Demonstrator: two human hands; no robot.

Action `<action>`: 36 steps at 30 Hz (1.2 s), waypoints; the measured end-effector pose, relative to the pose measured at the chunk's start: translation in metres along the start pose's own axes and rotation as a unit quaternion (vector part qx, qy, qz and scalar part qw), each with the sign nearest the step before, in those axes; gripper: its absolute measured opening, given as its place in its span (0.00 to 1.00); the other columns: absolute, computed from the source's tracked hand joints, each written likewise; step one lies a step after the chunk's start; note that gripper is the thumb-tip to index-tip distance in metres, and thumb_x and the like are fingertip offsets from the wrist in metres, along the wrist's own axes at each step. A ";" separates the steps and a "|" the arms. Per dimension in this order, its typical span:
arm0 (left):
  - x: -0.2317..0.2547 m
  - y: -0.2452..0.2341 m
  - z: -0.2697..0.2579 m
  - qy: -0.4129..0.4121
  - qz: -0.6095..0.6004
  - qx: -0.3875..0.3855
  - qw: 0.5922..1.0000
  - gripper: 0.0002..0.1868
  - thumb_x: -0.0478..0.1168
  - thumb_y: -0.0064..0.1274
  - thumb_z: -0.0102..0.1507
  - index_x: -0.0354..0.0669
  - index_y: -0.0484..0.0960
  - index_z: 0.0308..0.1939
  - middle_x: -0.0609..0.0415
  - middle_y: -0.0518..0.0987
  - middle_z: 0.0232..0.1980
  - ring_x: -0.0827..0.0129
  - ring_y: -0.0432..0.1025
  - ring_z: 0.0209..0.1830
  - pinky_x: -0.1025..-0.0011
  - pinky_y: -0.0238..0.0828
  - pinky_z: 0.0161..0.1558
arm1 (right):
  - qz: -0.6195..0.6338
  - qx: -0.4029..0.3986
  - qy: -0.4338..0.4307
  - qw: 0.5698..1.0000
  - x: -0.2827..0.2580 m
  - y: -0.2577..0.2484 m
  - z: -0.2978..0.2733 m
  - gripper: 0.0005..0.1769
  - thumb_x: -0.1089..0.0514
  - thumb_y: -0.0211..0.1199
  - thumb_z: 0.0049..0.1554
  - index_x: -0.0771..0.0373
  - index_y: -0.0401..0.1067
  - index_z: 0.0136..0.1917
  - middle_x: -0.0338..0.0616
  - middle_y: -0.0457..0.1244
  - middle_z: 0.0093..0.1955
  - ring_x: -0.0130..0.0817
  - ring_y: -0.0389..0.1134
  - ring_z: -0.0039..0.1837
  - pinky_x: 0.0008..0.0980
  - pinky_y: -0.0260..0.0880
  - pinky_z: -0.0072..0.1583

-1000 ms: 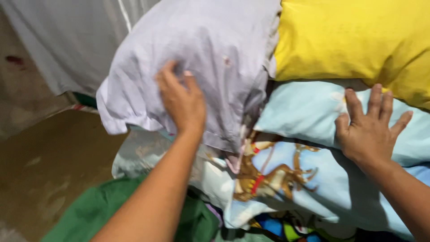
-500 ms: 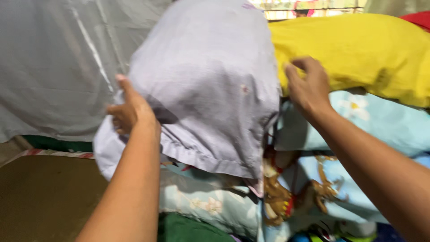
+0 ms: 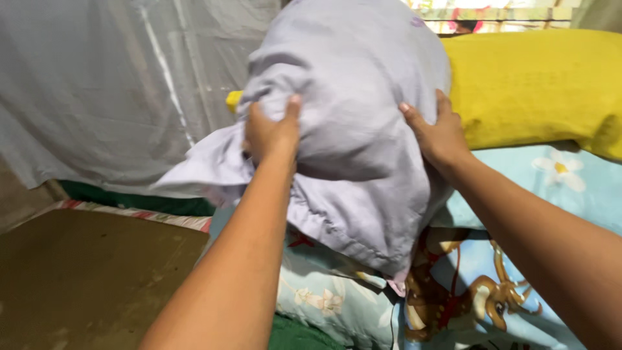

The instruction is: The person folds and stacks multiple bedding items on a bed. They handle a green towel, a multicolored blanket, and several patterned pillows, arranging them into a neat pile. The person also folds a floral-patterned cloth and places it on the bed.

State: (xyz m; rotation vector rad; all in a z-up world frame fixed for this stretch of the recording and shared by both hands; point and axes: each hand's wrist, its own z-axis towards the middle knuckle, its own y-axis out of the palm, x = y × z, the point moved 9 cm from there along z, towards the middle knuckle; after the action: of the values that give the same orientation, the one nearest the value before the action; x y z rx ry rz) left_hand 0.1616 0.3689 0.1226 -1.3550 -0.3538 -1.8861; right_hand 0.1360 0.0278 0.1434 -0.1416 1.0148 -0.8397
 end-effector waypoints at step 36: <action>-0.085 -0.035 -0.319 -0.156 0.209 0.010 0.965 0.44 0.62 0.47 0.64 0.48 0.54 0.79 0.40 0.64 0.75 0.45 0.59 0.75 0.57 0.52 0.73 | -0.162 -0.156 -0.421 0.879 0.151 -0.048 -0.108 0.56 0.17 0.47 0.50 0.46 0.47 0.82 0.61 0.29 0.85 0.58 0.19 0.85 0.72 0.08 0.73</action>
State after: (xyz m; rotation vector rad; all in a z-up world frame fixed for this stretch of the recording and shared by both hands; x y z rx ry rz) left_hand -0.0694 0.2313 -0.0723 -1.5743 -0.2186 -1.3248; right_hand 0.0620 -0.0784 0.0025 -0.8969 0.2814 -0.7865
